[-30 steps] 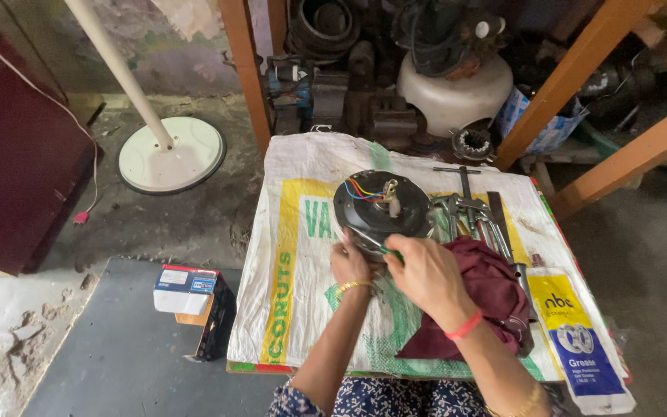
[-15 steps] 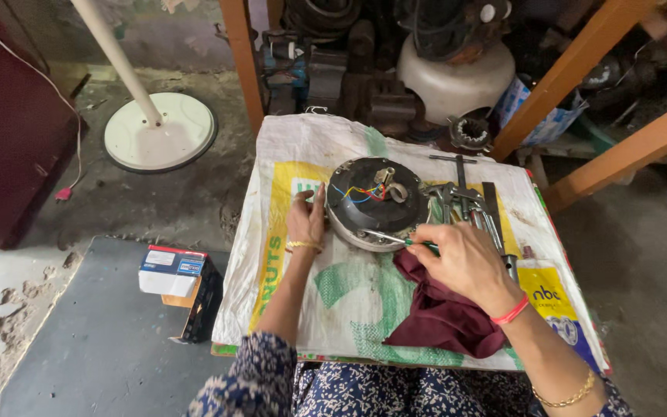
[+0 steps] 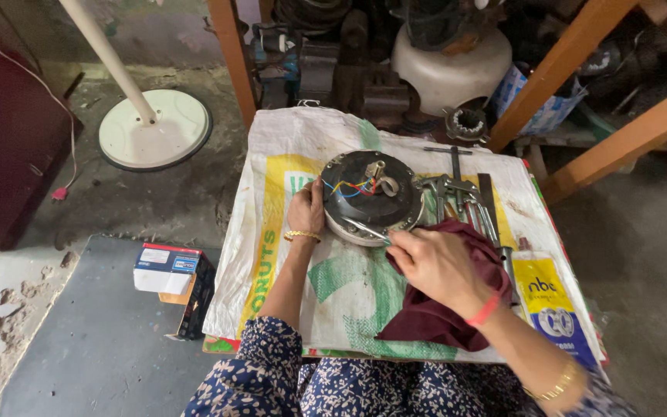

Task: The person wipes a circular electrical component with a maroon cloth, then uses a screwdriver to scrape residue from the component's surface. The person continues to wipe and scrape the component repeatedly.

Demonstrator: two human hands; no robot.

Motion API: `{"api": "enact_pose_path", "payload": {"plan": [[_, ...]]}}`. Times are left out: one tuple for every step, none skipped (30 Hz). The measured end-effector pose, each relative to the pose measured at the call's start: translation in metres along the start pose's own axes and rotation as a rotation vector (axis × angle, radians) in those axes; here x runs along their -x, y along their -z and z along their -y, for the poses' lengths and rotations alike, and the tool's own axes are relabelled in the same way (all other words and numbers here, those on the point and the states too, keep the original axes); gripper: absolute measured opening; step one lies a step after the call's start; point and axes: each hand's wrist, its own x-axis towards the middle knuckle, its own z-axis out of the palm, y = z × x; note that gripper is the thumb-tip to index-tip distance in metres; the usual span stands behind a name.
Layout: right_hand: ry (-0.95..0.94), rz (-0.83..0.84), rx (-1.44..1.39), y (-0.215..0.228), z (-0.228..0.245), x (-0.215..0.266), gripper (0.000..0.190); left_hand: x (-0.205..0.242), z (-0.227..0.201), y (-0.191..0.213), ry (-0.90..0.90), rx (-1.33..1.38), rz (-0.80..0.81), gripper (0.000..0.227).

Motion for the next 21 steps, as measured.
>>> {"api": "enact_pose_path", "payload": {"plan": [[-0.016, -0.016, -0.023, -0.005, 0.001, -0.002, 0.016, -0.001, 0.0, 0.0, -0.008, -0.003, -0.006, 0.053], [-0.032, -0.033, -0.045, -0.01, 0.002, -0.005, 0.016, -0.001, 0.0, -0.002, 0.001, -0.011, 0.002, 0.053], [-0.04, -0.05, -0.072, -0.012, 0.004, -0.009, 0.015, -0.002, 0.0, -0.002, 0.01, -0.023, 0.002, 0.054], [-0.022, -0.032, -0.037, -0.009, 0.003, -0.013, 0.015, -0.002, 0.0, 0.0, 0.02, -0.035, 0.003, 0.055], [-0.009, -0.011, -0.007, -0.006, 0.002, -0.018, 0.015, -0.001, 0.002, 0.002, 0.006, -0.022, 0.006, 0.054], [0.004, 0.009, 0.024, -0.002, 0.002, -0.021, 0.015, 0.0, 0.003, 0.003, -0.008, -0.009, 0.009, 0.054], [-0.031, 0.059, 0.042, 0.005, 0.002, -0.02, 0.016, -0.002, 0.003, 0.001, -0.026, 0.01, 0.014, 0.054], [-0.066, 0.11, 0.061, 0.014, 0.001, -0.014, 0.017, -0.002, 0.003, 0.001, 0.0, -0.026, 0.008, 0.054], [-0.101, 0.162, 0.085, 0.021, 0.001, -0.01, 0.018, -0.001, 0.003, -0.002, 0.028, -0.056, 0.001, 0.054], [-0.112, 0.16, 0.085, 0.022, 0.002, -0.009, 0.018, -0.002, 0.003, -0.004, 0.056, -0.086, -0.007, 0.054], [-0.126, 0.164, 0.083, 0.022, 0.004, -0.005, 0.019, -0.002, 0.003, -0.006, 0.041, -0.094, -0.026, 0.054], [-0.14, 0.169, 0.081, 0.021, 0.004, -0.003, 0.019, 0.0, 0.004, -0.007, 0.026, -0.103, -0.045, 0.053], [-0.113, 0.143, 0.066, 0.015, 0.004, -0.006, 0.018, 0.002, 0.004, -0.007, 0.011, -0.113, -0.065, 0.053], [-0.086, 0.118, 0.05, 0.006, 0.006, -0.011, 0.018, 0.004, 0.004, -0.008, 0.022, -0.1, -0.057, 0.053], [-0.06, 0.086, 0.032, -0.001, 0.009, -0.016, 0.017, 0.003, 0.004, -0.007, 0.028, -0.09, -0.049, 0.053], [-0.06, 0.074, 0.015, -0.004, 0.009, -0.02, 0.017, 0.002, 0.003, -0.006, 0.033, -0.08, -0.04, 0.053], [-0.054, 0.061, -0.007, -0.007, 0.01, -0.028, 0.017, 0.001, 0.002, -0.004, 0.013, -0.082, -0.044, 0.052], [-0.049, 0.048, -0.028, -0.009, 0.01, -0.034, 0.017, -0.001, 0.001, -0.005, -0.007, -0.084, -0.048, 0.051], [-0.024, 0.042, -0.01, -0.008, 0.011, -0.035, 0.017, 0.003, 0.002, -0.003, -0.021, -0.086, -0.048, 0.051], [0.0, 0.036, 0.008, -0.006, 0.011, -0.036, 0.017, 0.005, 0.005, 0.0, -0.017, -0.102, -0.035, 0.051], [0.02, 0.026, 0.034, -0.001, 0.009, -0.037, 0.018, 0.003, 0.004, -0.001, -0.019, -0.109, -0.019, 0.052]]}}
